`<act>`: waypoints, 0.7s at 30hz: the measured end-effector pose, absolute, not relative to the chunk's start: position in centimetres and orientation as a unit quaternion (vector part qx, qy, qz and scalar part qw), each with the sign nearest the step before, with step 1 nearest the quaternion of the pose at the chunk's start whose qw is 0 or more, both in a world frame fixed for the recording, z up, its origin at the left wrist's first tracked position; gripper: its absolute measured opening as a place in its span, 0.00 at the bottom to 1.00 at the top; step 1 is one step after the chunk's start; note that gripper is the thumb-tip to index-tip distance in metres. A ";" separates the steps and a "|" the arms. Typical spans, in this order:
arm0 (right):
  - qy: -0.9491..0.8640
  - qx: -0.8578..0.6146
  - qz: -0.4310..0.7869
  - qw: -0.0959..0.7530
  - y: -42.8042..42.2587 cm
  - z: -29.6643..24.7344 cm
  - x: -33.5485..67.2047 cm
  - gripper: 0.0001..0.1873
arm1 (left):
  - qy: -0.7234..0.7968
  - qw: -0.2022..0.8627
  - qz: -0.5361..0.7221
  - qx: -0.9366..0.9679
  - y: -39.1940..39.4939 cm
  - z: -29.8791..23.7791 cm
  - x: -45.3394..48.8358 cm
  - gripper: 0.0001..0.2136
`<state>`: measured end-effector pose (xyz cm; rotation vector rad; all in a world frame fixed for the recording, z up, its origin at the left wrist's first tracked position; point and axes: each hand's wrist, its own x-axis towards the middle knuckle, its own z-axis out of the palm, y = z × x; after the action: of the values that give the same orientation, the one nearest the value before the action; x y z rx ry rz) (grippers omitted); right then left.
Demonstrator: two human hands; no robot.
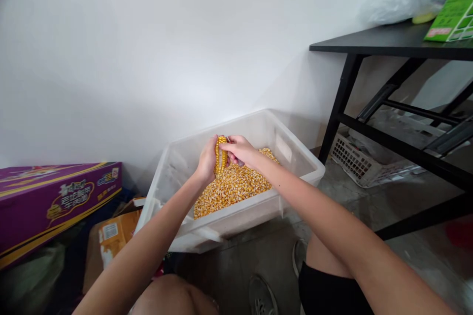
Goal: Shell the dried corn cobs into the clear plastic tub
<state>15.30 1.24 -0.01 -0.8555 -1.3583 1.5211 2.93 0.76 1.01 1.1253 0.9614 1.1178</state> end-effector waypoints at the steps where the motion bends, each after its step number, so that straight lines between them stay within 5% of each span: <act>1: -0.544 -0.336 0.620 0.456 1.2 0.0 15.2 0.12 | 0.412 0.598 0.485 0.487 0.8 1.0 2.9 0.22; 8: -0.517 -0.361 0.628 0.456 1.1 0.1 15.3 0.16 | 0.411 0.580 0.481 0.513 0.7 0.6 3.2 0.22; 21: -0.683 -0.459 0.416 0.386 1.5 0.2 16.7 0.04 | 0.450 0.553 0.435 0.550 1.1 0.1 2.4 0.23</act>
<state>16.75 1.49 0.22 -1.1694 -1.7396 1.0585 2.37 1.10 0.10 1.3006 1.0627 1.0279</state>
